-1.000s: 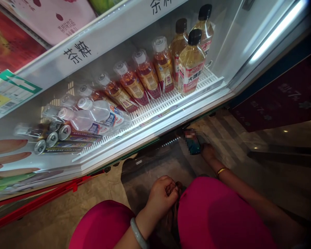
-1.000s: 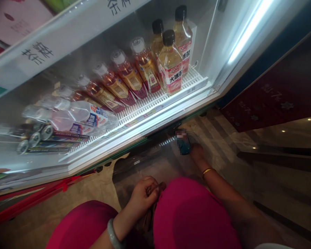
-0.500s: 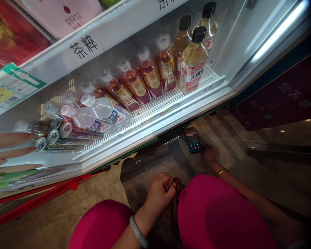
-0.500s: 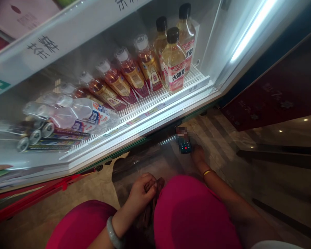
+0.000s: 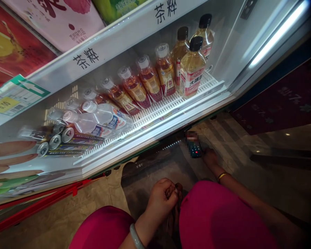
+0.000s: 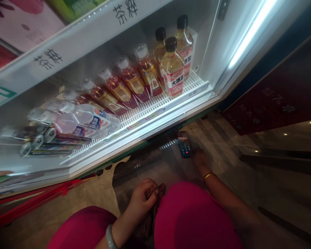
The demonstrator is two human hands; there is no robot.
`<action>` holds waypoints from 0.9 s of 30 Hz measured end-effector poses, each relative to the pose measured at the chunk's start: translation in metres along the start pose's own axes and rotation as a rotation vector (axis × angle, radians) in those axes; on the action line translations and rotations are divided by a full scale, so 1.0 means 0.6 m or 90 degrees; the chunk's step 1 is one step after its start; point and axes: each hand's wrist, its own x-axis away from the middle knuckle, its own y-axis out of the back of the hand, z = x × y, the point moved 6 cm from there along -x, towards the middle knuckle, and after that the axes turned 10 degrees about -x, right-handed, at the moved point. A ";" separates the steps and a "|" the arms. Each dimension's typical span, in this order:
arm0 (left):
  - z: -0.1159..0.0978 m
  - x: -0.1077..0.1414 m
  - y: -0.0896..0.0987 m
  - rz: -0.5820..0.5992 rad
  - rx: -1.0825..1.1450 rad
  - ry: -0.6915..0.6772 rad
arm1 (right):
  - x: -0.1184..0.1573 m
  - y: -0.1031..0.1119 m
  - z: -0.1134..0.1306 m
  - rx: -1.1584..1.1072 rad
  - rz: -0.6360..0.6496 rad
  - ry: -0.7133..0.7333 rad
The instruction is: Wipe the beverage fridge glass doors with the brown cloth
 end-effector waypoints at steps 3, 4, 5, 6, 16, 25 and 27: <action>-0.001 0.003 0.000 0.004 0.005 0.007 | 0.002 -0.002 0.000 0.006 -0.002 -0.002; -0.002 0.004 0.001 0.003 0.007 0.008 | 0.001 -0.003 0.000 0.008 -0.002 -0.004; -0.002 0.005 0.002 0.002 0.008 0.010 | 0.001 -0.003 0.000 0.010 -0.001 -0.005; -0.003 0.006 0.003 0.001 0.008 0.012 | 0.000 -0.002 0.000 0.011 0.000 -0.006; -0.005 0.018 0.007 -0.013 0.004 0.006 | 0.020 0.014 0.002 0.021 -0.025 -0.009; -0.014 0.038 0.012 -0.048 0.108 0.061 | 0.088 0.005 0.072 0.034 -0.060 -0.016; -0.025 0.055 0.031 -0.073 0.123 0.057 | 0.097 0.003 0.108 0.025 -0.026 0.019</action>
